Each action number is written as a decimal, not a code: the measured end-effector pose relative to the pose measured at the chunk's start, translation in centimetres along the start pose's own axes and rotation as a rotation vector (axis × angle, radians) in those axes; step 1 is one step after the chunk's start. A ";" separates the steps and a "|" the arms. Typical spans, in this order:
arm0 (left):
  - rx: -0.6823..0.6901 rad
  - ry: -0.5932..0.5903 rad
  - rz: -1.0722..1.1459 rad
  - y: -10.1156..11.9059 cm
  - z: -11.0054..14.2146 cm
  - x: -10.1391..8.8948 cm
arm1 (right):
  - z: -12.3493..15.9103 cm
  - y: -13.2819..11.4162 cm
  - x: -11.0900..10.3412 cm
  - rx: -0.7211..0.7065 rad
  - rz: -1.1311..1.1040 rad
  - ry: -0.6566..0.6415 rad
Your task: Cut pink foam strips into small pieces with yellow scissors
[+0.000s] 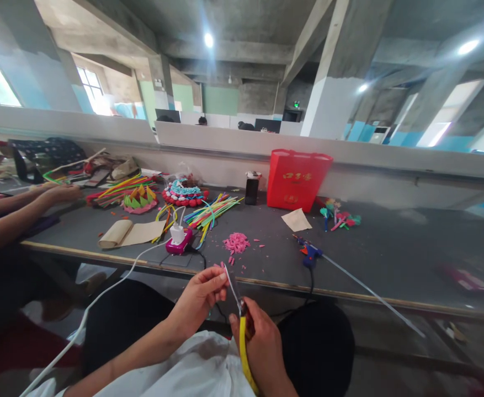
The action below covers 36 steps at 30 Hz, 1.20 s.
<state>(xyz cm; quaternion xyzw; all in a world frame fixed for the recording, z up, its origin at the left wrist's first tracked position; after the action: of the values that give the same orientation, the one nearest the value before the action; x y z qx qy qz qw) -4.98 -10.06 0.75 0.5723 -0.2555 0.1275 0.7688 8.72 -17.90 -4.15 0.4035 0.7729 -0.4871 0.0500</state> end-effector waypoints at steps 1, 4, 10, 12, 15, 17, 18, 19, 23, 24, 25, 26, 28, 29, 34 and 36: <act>-0.012 -0.009 -0.004 -0.1 0.1 0.0 | 0.1 0.1 0.0 -0.026 0.017 0.004; -0.025 -0.012 -0.019 -0.2 0.3 -0.2 | 0.3 0.3 0.0 -0.074 0.074 -0.005; 0.002 0.007 -0.090 0.2 0.4 -0.5 | 0.4 0.2 -0.4 -0.172 0.176 -0.010; 0.000 0.010 -0.097 0.3 0.5 -0.5 | 0.6 0.2 -0.4 -0.206 0.192 0.009; -0.015 0.015 -0.095 0.4 0.7 -0.4 | 0.9 0.4 -0.4 -0.231 0.200 0.036; -0.014 0.011 -0.105 0.4 0.7 -0.3 | 0.9 0.5 -0.4 -0.236 0.198 0.040; -0.011 0.008 -0.114 0.4 0.8 -0.3 | 0.9 0.5 -0.4 -0.237 0.199 0.039; -0.008 0.005 -0.123 0.4 0.8 -0.3 | 0.9 0.6 -0.4 -0.238 0.203 0.034; 0.010 0.020 -0.163 0.4 0.7 -0.5 | 1.1 0.7 -0.4 -0.259 0.239 0.039; 0.018 0.024 -0.177 0.4 0.7 -0.5 | 1.2 0.7 -0.4 -0.264 0.251 0.044; 0.027 0.027 -0.191 0.4 0.7 -0.6 | 1.2 0.6 -0.4 -0.269 0.263 0.053; 0.035 0.030 -0.204 0.4 0.7 -0.6 | 1.2 0.6 -0.4 -0.270 0.275 0.064; 0.047 0.026 -0.228 0.5 0.8 -0.6 | 1.3 0.5 -0.5 -0.259 0.288 0.084; 0.052 0.022 -0.238 0.6 0.8 -0.6 | 1.3 0.5 -0.5 -0.252 0.287 0.085; 0.062 0.011 -0.272 0.7 1.1 -0.6 | 1.6 0.8 -0.4 -0.208 0.227 0.035; 0.056 0.010 -0.275 0.6 1.2 -0.6 | 1.7 0.8 -0.4 -0.187 0.207 0.013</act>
<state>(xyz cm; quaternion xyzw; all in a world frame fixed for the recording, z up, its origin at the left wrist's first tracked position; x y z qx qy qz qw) -6.08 -10.92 1.21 0.6223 -0.1673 0.0309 0.7641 8.98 -19.29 -5.47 0.4778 0.7695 -0.4026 0.1325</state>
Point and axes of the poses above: each hand's wrist, its own z-axis away from the middle knuckle, its own x-axis out of the palm, y = z × x, the point moved 3 cm from there along -z, towards the middle knuckle, and after that the axes turned 13 degrees about y, right-handed, at the moved point
